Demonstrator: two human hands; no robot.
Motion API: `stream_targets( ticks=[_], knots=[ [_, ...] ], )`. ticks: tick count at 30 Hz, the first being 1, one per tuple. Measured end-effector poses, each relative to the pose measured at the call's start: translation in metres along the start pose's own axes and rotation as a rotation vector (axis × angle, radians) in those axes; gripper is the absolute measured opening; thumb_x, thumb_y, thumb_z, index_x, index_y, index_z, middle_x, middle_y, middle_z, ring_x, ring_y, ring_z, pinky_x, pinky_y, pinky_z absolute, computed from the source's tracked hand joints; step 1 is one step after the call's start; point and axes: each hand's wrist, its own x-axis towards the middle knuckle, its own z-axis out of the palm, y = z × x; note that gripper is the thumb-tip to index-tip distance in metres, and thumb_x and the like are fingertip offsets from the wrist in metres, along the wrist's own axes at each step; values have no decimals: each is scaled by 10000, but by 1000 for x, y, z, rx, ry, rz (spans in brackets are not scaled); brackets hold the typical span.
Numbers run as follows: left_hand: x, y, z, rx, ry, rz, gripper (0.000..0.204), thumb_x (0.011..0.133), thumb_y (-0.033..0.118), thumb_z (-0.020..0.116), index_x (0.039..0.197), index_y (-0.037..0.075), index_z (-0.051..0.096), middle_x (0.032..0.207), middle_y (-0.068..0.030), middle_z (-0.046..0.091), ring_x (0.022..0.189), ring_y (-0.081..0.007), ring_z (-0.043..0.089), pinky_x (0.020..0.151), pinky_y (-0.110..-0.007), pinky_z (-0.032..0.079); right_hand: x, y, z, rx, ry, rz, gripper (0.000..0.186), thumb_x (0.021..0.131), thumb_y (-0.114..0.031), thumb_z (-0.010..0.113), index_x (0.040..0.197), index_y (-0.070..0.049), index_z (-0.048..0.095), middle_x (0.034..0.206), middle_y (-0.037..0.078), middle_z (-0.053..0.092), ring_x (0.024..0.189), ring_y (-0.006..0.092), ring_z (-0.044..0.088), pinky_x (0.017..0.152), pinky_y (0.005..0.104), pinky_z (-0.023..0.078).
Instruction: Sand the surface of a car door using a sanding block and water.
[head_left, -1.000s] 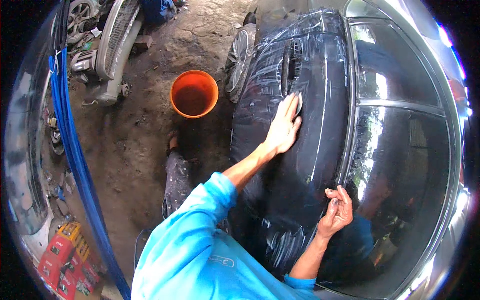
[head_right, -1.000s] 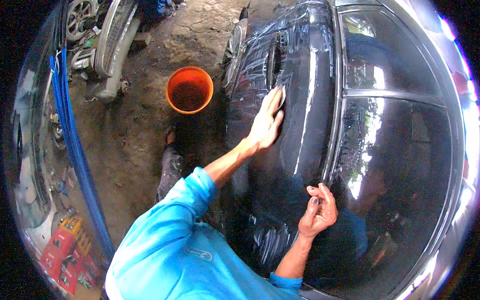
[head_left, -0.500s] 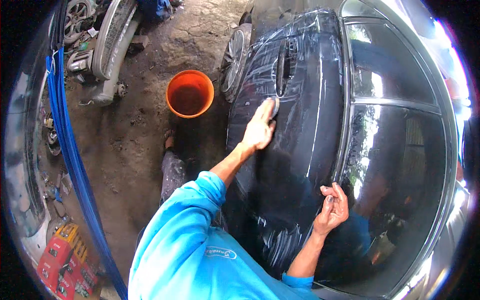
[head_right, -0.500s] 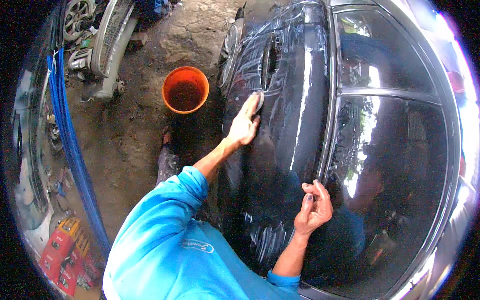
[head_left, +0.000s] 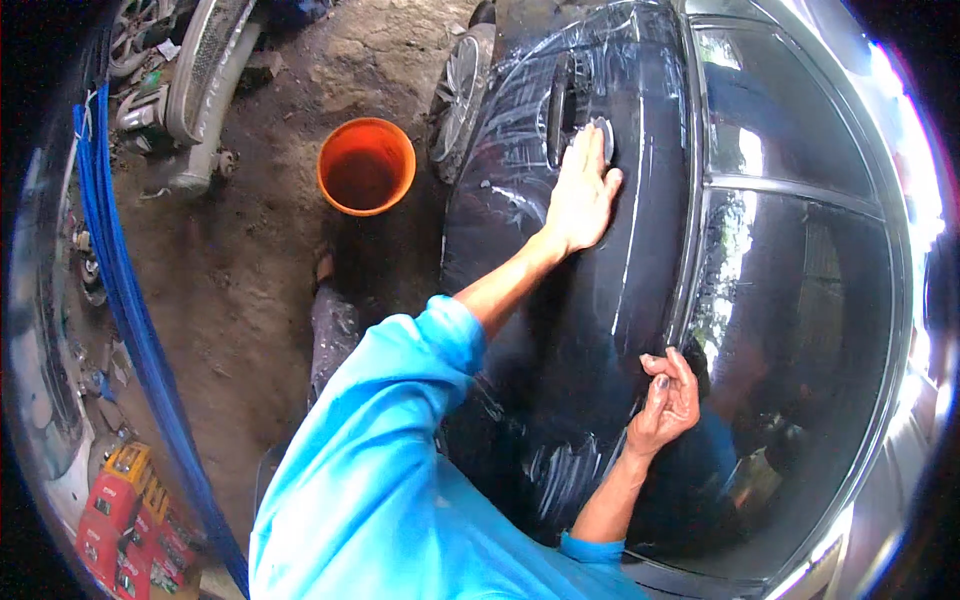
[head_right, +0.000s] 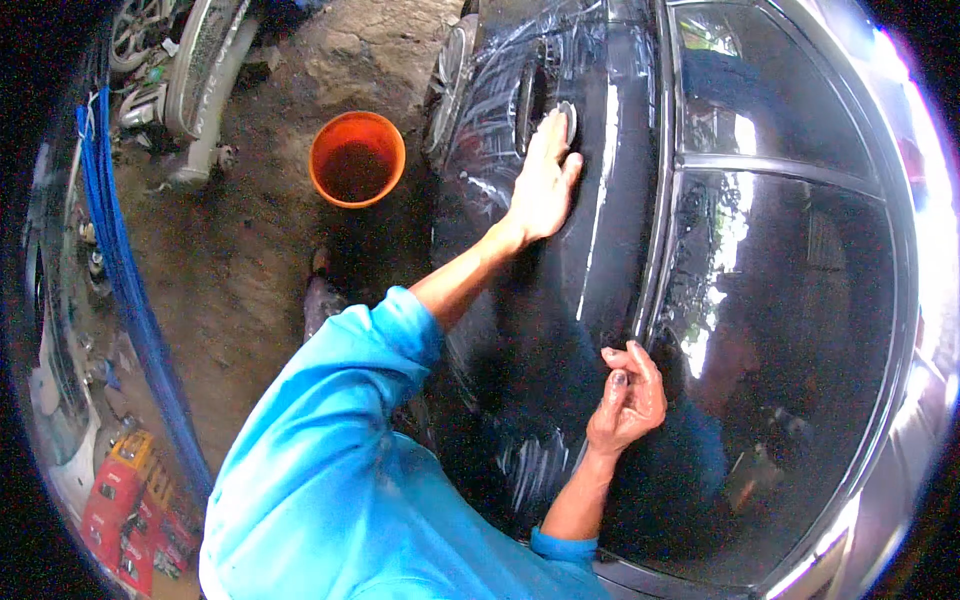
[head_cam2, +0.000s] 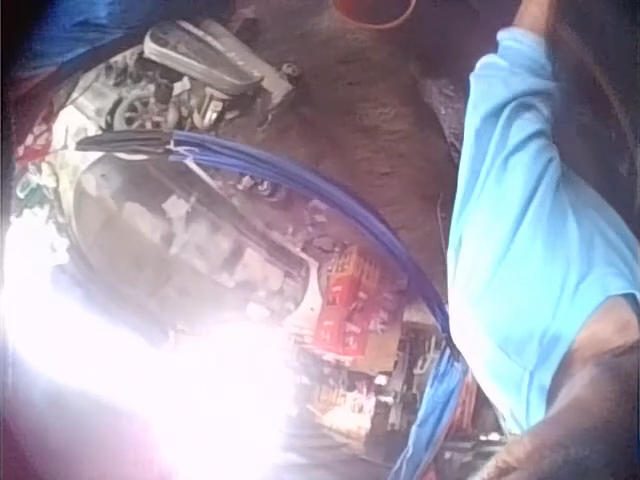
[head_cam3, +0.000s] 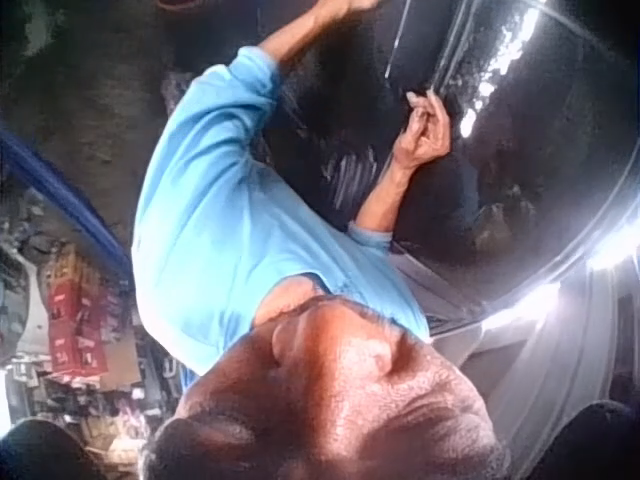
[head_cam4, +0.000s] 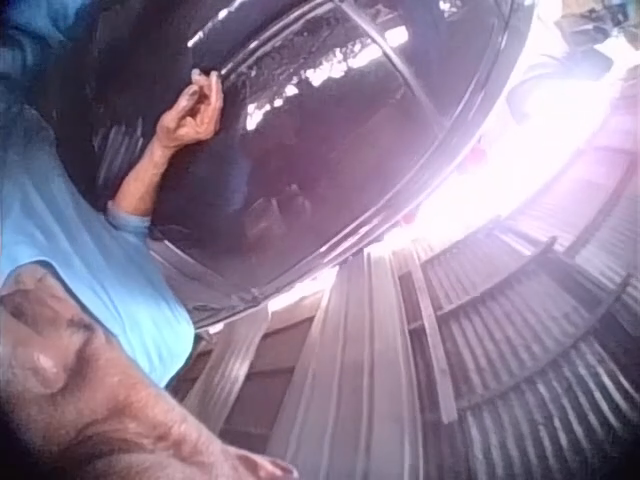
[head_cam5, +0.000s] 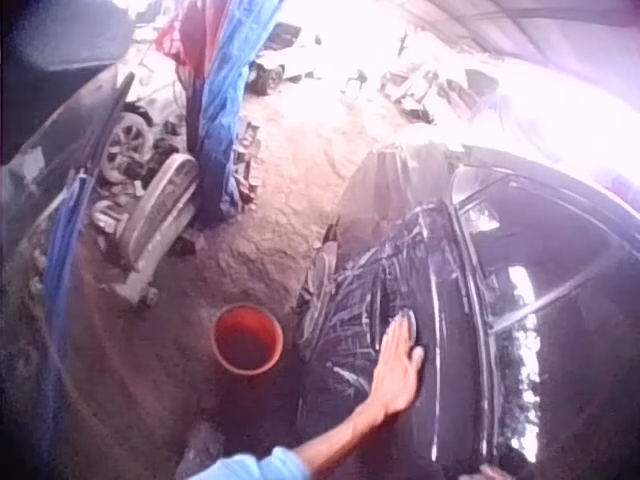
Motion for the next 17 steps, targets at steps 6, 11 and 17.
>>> stream_targets(
  ticks=[6, 11, 17],
  knots=[
    [-246, 17, -19, 3, -276, -116, 860, 814, 57, 628, 1521, -78, 156, 1584, -294, 150, 1496, -419, 98, 1221, -478, 100, -6, 2, -9, -32, 10, 0, 310, 945, -92, 566, 1185, 103, 593, 924, 148, 677, 852, 221, 680, 788, 313, 540],
    [-124, -21, -4, 81, -48, -104, 683, 980, 214, 458, 1504, -106, 159, 1575, -296, 175, 1482, -410, 146, 1222, -461, 95, -3, 3, -6, -26, 3, 0, 305, 943, -88, 561, 1175, 106, 598, 914, 148, 674, 843, 214, 672, 787, 310, 541],
    [-137, -36, -6, 72, 18, -23, 624, 1007, 238, 418, 1513, -67, 215, 1586, -267, 181, 1485, -365, 173, 1220, -402, 131, -1, 3, -4, 6, 3, 0, 314, 947, -82, 554, 1195, 105, 592, 920, 143, 674, 860, 215, 673, 760, 287, 527]
  ],
)
